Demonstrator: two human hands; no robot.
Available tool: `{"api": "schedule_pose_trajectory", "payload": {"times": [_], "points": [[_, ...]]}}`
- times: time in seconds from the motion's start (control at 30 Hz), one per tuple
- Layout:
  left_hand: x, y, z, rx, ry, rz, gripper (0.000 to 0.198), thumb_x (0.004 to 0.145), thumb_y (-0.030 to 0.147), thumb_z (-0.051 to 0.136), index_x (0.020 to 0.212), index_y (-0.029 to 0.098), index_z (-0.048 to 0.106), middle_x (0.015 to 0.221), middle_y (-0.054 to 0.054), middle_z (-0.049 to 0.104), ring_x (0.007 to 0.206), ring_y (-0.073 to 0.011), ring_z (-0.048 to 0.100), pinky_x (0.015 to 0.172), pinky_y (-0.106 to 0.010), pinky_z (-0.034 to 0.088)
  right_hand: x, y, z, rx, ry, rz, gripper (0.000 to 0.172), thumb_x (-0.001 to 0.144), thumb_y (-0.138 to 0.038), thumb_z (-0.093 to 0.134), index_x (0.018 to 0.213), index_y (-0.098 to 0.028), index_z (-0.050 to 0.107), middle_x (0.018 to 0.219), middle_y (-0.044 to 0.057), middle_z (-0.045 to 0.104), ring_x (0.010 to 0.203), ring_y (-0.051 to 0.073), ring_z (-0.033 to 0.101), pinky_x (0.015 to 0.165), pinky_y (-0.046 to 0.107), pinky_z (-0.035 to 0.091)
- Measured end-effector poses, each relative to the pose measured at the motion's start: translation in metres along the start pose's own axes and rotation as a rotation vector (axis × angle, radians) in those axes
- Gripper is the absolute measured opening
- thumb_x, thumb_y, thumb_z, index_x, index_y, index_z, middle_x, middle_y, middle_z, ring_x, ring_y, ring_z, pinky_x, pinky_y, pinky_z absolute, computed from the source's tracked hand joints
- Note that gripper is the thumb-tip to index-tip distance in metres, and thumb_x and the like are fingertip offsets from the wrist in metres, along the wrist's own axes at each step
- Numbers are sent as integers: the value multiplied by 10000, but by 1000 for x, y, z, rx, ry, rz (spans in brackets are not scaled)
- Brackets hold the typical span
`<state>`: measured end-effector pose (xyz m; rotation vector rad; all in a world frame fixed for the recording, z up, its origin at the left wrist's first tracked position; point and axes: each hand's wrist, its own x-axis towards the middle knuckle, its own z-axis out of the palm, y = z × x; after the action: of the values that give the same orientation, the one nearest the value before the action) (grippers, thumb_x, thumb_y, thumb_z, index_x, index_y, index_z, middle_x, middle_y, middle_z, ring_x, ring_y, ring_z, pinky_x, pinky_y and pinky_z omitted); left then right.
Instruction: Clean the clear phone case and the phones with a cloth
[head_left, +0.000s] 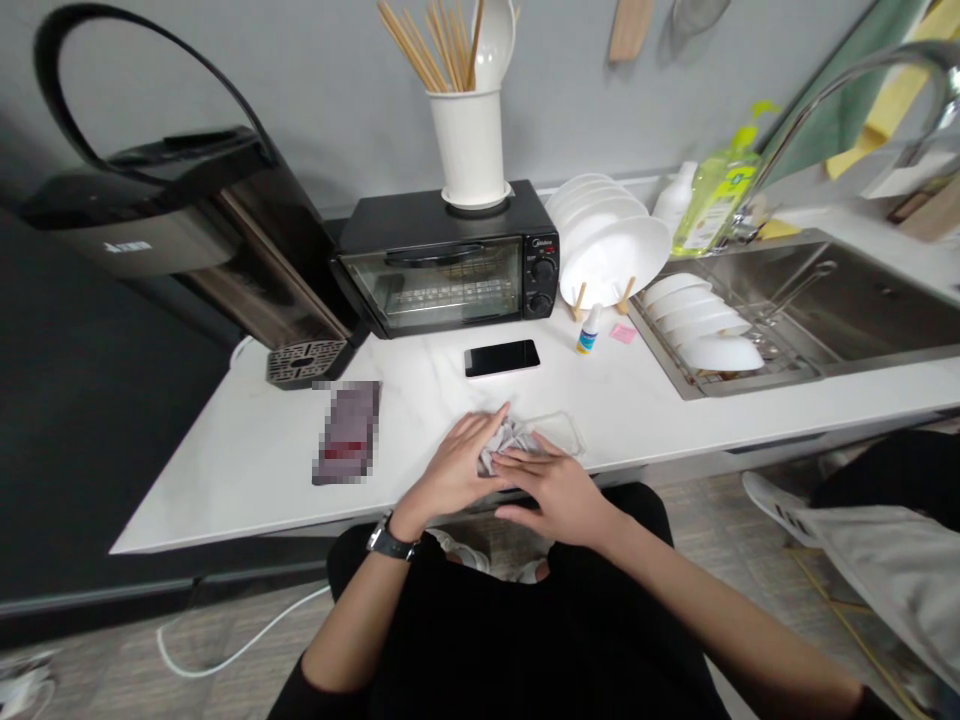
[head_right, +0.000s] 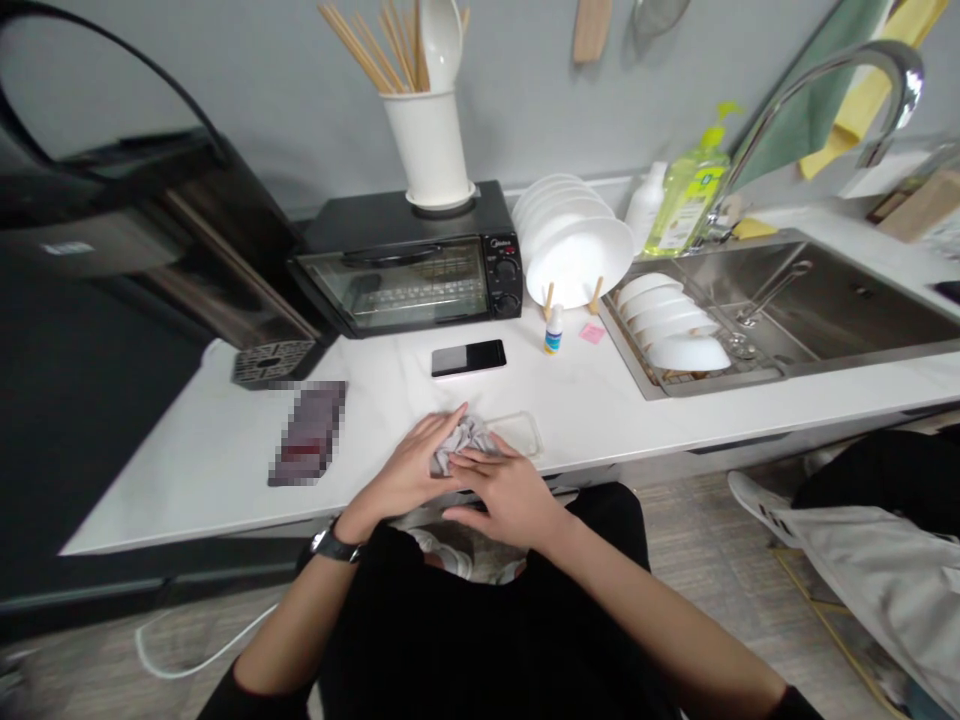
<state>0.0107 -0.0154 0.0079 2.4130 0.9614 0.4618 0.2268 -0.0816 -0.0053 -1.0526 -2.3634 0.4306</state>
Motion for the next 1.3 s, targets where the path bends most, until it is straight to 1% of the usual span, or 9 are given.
{"api": "schedule_pose_trajectory", "payload": {"times": [0.2, 0.33, 0.47, 0.6, 0.73, 0.87, 1.0, 1.13, 1.3], "points": [[4, 2, 1, -16, -9, 1, 1136, 874, 475, 815, 1707, 350, 51, 1549, -68, 577, 1435, -323, 473, 1271, -547, 268, -43, 45, -47, -125, 55, 142, 283, 1087, -311, 539, 1323, -288, 695, 1310, 27, 766, 1262, 221, 707, 1295, 558, 296], [5, -1, 5, -4, -22, -12, 1097, 888, 512, 790, 1705, 344, 78, 1601, -79, 527, 1496, -316, 442, 1311, -562, 170, -22, 27, -20, -225, 133, 169, 465, 1055, -429, 587, 1448, -182, 612, 1461, 141, 659, 1370, 317, 628, 1282, 643, 275], [2, -4, 5, -11, 1, 2, 1073, 895, 538, 769, 1707, 313, 105, 1609, -121, 491, 1457, -323, 482, 1282, -544, 263, 4, -6, 15, -74, 94, 43, 599, 1006, -575, 619, 1416, -139, 634, 1429, 170, 678, 1359, 319, 636, 1278, 594, 326], [1, -3, 4, -14, 32, 2, 1142, 844, 532, 822, 1708, 312, 109, 1575, -122, 527, 1423, -346, 490, 1220, -537, 358, -18, 11, -8, -29, 35, 64, 350, 1071, -403, 569, 1371, -257, 673, 1362, 69, 736, 1301, 247, 683, 1274, 555, 345], [5, -1, 5, -24, -2, -1, 1132, 860, 487, 821, 1705, 340, 83, 1554, -80, 579, 1471, -328, 455, 1275, -561, 255, -40, 42, -42, -192, 59, 152, 340, 1086, -343, 540, 1394, -258, 657, 1373, 75, 729, 1295, 270, 686, 1288, 624, 271], [5, -1, 6, -6, -11, -7, 1056, 904, 520, 764, 1703, 336, 99, 1620, -92, 507, 1507, -316, 436, 1300, -567, 197, -11, 29, -20, -267, 60, 135, 589, 1020, -529, 619, 1466, -145, 597, 1461, 174, 652, 1387, 368, 601, 1283, 691, 216], [1, -3, 4, 22, 12, -25, 1015, 915, 532, 745, 1703, 268, 160, 1588, -145, 510, 1429, -325, 508, 1266, -539, 291, 13, 2, 6, -81, -2, -21, 673, 988, -635, 616, 1440, -136, 615, 1445, 166, 670, 1383, 316, 612, 1298, 588, 281], [0, -1, 2, 4, 37, -19, 1095, 875, 528, 792, 1708, 285, 124, 1567, -126, 536, 1423, -342, 486, 1221, -528, 360, -16, 19, -26, -19, -69, 20, 435, 1049, -500, 588, 1400, -252, 655, 1407, 82, 709, 1349, 263, 648, 1290, 565, 307], [5, 2, 4, -8, -1, -15, 1072, 901, 444, 786, 1701, 362, 76, 1569, -51, 568, 1499, -306, 434, 1307, -573, 177, -39, 57, -61, -240, 4, 123, 385, 1071, -417, 556, 1391, -238, 674, 1352, 102, 740, 1278, 284, 697, 1278, 602, 303]]}}
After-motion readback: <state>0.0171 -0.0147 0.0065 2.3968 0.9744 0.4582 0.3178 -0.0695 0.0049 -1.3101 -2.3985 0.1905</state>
